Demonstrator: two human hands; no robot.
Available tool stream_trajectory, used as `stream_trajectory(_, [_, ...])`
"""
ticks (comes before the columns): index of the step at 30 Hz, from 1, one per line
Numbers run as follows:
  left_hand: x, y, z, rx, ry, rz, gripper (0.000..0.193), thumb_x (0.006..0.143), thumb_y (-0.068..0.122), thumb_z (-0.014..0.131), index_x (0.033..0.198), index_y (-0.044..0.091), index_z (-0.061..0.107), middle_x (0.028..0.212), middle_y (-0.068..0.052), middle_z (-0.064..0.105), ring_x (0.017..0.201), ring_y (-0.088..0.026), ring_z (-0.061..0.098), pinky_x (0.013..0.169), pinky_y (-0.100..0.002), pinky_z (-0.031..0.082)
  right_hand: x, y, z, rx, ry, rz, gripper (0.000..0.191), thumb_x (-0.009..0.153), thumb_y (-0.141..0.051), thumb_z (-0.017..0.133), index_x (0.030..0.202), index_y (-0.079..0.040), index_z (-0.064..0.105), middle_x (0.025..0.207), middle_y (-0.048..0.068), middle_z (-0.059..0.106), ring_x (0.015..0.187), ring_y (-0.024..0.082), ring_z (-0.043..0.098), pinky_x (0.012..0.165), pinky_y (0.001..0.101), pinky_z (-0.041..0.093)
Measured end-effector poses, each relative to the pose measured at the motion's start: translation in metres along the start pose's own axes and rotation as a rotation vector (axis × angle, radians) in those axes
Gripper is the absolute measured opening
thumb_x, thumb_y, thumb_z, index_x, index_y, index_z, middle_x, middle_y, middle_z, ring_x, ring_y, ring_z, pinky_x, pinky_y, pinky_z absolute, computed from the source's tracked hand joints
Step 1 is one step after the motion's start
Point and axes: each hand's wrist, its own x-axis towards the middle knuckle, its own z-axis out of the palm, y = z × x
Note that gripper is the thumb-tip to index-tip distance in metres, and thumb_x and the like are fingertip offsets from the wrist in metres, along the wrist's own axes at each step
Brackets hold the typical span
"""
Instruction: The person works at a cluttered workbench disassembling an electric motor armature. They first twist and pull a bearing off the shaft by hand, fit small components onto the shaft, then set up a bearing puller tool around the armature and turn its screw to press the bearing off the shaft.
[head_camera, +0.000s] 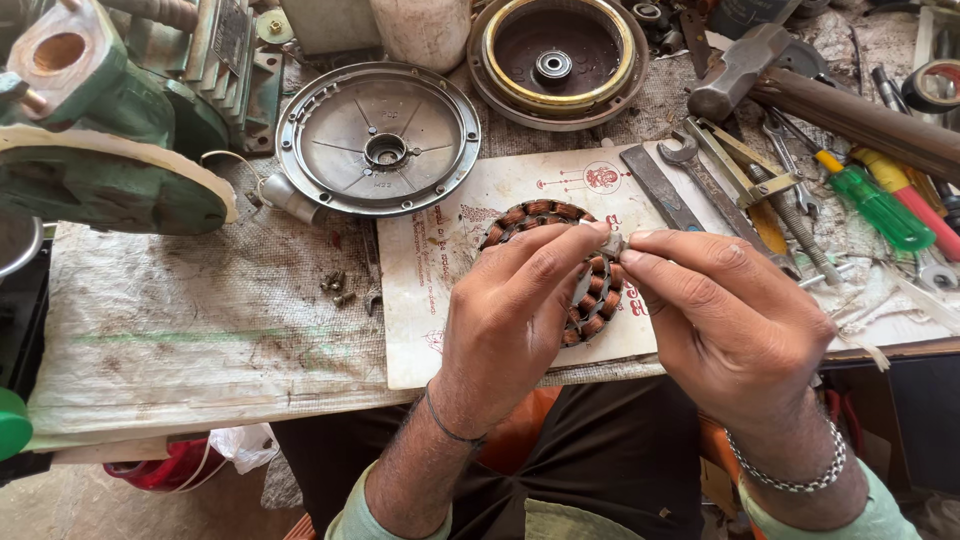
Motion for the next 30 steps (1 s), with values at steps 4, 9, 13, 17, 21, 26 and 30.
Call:
stream_trajectory(4, [-0.0009,-0.0013,0.0016,0.017,0.002,0.024,0.041,0.101,-0.002,0.071,0.137,0.014,0.060,0.127,-0.007,0.071,0.113,-0.024,0.073,0.093,-0.035,0.059,-0.0005,-0.0016,-0.0025,-0.006,-0.005,0.007,0.019,0.086,0.009,0.080,0.102,0.001,0.073,0.105,0.014,0.072,0.095,0.027,0.074,0.082,0.0355,0.060])
stream_trajectory(9, [-0.0016,-0.0010,0.0014,0.009,-0.006,0.030,0.041,0.101,-0.002,0.070,0.137,0.014,0.060,0.124,-0.006,0.070,0.114,-0.024,0.072,0.095,-0.036,0.058,-0.0004,-0.0018,-0.0048,-0.010,-0.011,0.012,0.020,0.086,0.009,0.080,0.103,0.001,0.073,0.105,0.014,0.072,0.095,0.028,0.074,0.082,0.0357,0.060])
stream_trajectory(13, [-0.0022,-0.0017,-0.0003,0.015,-0.022,0.027,0.040,0.101,-0.003,0.069,0.137,0.013,0.061,0.125,-0.007,0.070,0.115,-0.025,0.072,0.096,-0.037,0.057,-0.0004,-0.0015,-0.0046,-0.019,-0.022,0.005,0.019,0.086,0.009,0.080,0.102,0.001,0.073,0.105,0.014,0.072,0.094,0.028,0.073,0.082,0.0360,0.060])
stream_trajectory(17, [-0.0018,-0.0025,0.0000,0.019,-0.024,0.029,0.041,0.100,-0.004,0.068,0.137,0.014,0.061,0.122,-0.006,0.070,0.115,-0.025,0.071,0.097,-0.038,0.056,-0.0002,-0.0013,-0.0035,-0.015,-0.017,0.013,0.019,0.085,0.009,0.080,0.101,0.001,0.073,0.104,0.014,0.072,0.093,0.028,0.073,0.081,0.0360,0.059])
stream_trajectory(21, [-0.0014,-0.0028,-0.0008,0.021,-0.030,0.053,0.045,0.098,-0.006,0.066,0.139,0.014,0.060,0.125,-0.006,0.069,0.116,-0.025,0.070,0.097,-0.038,0.056,0.0004,-0.0007,-0.0034,-0.022,-0.014,0.009,0.019,0.085,0.009,0.080,0.101,0.001,0.073,0.104,0.014,0.072,0.094,0.028,0.073,0.082,0.0361,0.059])
stream_trajectory(26, [-0.0020,-0.0012,-0.0010,0.036,-0.042,0.039,0.047,0.097,-0.008,0.064,0.137,0.017,0.061,0.122,-0.005,0.068,0.114,-0.025,0.069,0.097,-0.038,0.057,0.0006,0.0015,-0.0031,0.001,-0.015,0.006,0.019,0.086,0.010,0.079,0.101,0.001,0.072,0.105,0.014,0.072,0.094,0.027,0.073,0.082,0.0356,0.059])
stream_trajectory(30, [-0.0012,-0.0014,0.0002,0.027,-0.050,0.031,0.047,0.097,-0.008,0.065,0.137,0.017,0.061,0.122,-0.006,0.068,0.113,-0.025,0.070,0.095,-0.038,0.057,-0.0007,0.0048,-0.0031,-0.007,-0.016,0.009,0.019,0.086,0.010,0.080,0.100,0.001,0.072,0.104,0.014,0.072,0.093,0.027,0.073,0.081,0.0351,0.059])
